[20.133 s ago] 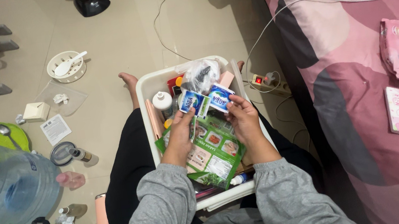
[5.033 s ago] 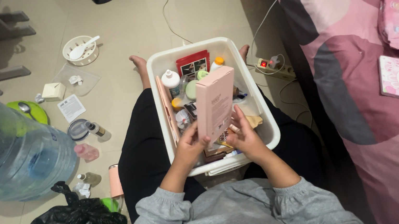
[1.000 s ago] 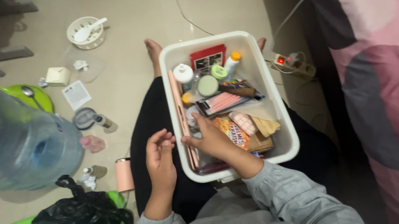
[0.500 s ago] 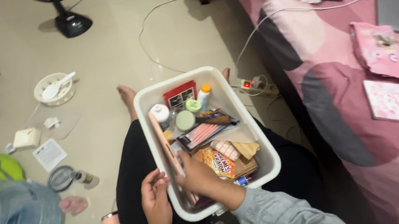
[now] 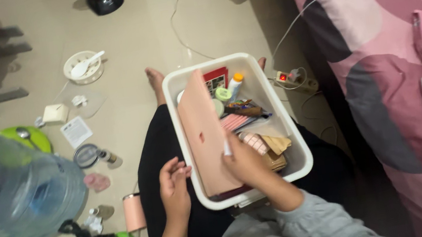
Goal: The person sits on the floor and empties a white plastic storage bin, removing items one by one and placing them on the bed. They handle plastic bags, bottles, a pink pouch, a notebook, a box, a makeup palette, a knife, and a plastic bag, setting each aside on the bed.
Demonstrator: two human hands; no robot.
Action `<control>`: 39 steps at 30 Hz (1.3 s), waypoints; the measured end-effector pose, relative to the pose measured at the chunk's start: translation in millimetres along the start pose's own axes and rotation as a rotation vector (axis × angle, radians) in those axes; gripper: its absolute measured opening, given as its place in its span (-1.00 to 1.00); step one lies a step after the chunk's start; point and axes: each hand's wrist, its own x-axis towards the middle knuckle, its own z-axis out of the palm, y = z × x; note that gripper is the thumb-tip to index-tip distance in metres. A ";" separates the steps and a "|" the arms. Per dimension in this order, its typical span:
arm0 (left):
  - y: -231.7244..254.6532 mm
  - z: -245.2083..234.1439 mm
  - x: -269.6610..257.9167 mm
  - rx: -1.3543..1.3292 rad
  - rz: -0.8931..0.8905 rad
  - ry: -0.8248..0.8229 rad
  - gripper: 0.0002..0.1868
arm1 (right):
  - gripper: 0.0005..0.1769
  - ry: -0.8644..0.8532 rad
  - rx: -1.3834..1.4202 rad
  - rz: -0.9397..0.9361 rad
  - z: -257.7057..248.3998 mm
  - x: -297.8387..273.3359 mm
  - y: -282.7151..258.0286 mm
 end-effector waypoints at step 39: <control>128.3 50.2 -16.3 -0.256 0.042 0.097 -0.62 | -0.38 0.812 1.235 -0.162 -219.6 -111.7 89.5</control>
